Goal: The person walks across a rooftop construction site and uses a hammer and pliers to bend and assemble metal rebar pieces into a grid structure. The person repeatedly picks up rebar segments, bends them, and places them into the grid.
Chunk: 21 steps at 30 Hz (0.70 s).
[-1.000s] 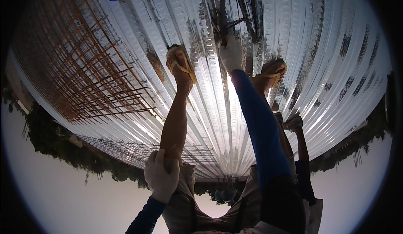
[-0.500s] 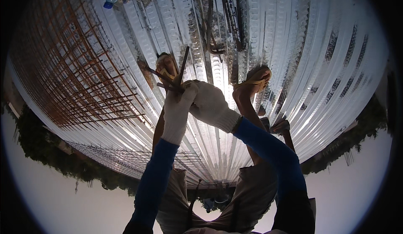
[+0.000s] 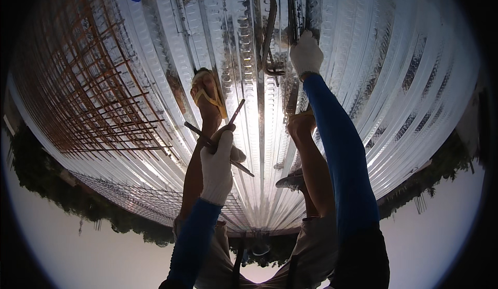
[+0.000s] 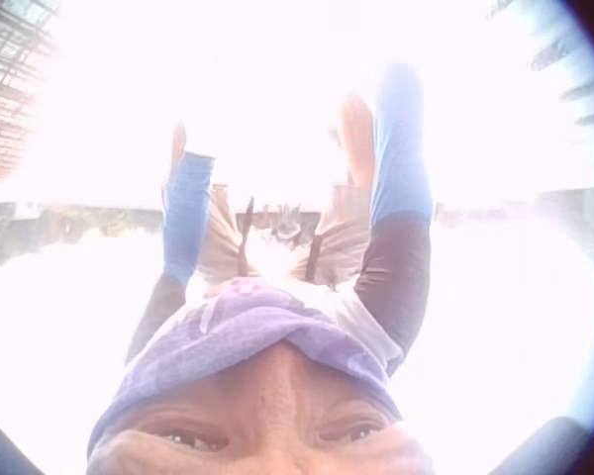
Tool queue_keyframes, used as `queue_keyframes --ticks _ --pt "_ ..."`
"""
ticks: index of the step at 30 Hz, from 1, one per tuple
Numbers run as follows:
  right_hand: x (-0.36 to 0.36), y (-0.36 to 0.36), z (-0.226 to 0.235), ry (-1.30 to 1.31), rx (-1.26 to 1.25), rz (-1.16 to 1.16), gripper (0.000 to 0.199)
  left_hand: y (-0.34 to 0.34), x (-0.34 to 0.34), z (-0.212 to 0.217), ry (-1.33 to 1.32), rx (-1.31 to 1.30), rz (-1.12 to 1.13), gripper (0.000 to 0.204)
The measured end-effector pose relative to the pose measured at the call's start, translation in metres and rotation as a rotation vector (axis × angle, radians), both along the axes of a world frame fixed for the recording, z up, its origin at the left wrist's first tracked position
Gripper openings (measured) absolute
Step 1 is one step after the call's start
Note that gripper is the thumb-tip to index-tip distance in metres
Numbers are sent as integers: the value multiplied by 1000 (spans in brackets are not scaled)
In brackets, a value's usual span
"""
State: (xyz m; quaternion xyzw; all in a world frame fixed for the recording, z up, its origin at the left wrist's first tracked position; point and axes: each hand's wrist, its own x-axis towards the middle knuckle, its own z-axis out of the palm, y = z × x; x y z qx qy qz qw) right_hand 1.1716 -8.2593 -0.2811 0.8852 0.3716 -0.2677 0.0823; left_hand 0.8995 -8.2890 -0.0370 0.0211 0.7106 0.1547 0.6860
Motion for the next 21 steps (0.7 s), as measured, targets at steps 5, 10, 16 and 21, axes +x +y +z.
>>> queue_keyframes --ticks 5,10,16,21 --pt "-19 13 6 -28 11 -123 40 10 14 13 -79 28 -269 29" --pt "-2 8 13 239 168 -278 37 24 7 17 59 -73 -399 33" --pt "28 26 -3 298 427 -405 42 32 8 19 13 -39 -336 33" --pt "10 141 43 299 467 -350 39 34 10 21 47 -48 -366 32"
